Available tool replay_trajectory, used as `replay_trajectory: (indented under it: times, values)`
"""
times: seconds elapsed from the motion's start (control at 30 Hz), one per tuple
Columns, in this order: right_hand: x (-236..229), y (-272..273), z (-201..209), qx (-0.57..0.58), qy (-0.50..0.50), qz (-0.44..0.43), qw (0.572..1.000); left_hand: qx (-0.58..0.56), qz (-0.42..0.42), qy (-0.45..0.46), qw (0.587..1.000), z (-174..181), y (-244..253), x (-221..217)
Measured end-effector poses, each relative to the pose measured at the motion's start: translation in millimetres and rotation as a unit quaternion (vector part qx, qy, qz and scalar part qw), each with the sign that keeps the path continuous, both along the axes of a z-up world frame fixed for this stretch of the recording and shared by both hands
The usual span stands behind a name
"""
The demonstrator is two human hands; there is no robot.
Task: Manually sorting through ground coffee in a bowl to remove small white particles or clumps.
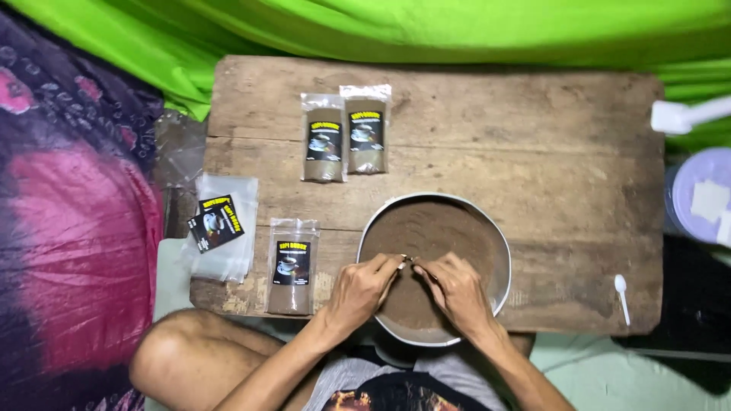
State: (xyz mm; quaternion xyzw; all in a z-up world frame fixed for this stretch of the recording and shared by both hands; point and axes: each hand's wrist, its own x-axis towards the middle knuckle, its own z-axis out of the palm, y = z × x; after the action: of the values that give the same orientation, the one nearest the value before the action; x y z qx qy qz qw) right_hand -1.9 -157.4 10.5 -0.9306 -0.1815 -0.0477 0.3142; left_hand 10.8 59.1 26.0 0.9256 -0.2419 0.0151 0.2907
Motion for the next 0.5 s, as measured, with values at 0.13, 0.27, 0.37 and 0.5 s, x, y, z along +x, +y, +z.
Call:
replay_trajectory:
  times: [0.13,0.27,0.37,0.5]
  values:
    - [-6.5,6.4,22.2,0.028,-0.038,0.0,0.999,0.031,-0.021,0.029,0.999,-15.9,8.7,-15.4]
    - [-18.8,2.2,23.8,-0.028,-0.047,0.044,0.998,0.006,-0.027,-0.004,1.0,-6.0,6.7,-24.8]
    - [-38.4,-2.2,16.4,-0.065,-0.052,0.077,0.994,0.012,-0.021,0.014,1.0,0.5,5.2,-44.8]
    - [-44.2,-1.8,37.9,-0.046,-0.1,0.072,0.991,0.034,-0.019,-0.024,0.999,-4.3,-0.5,-38.9]
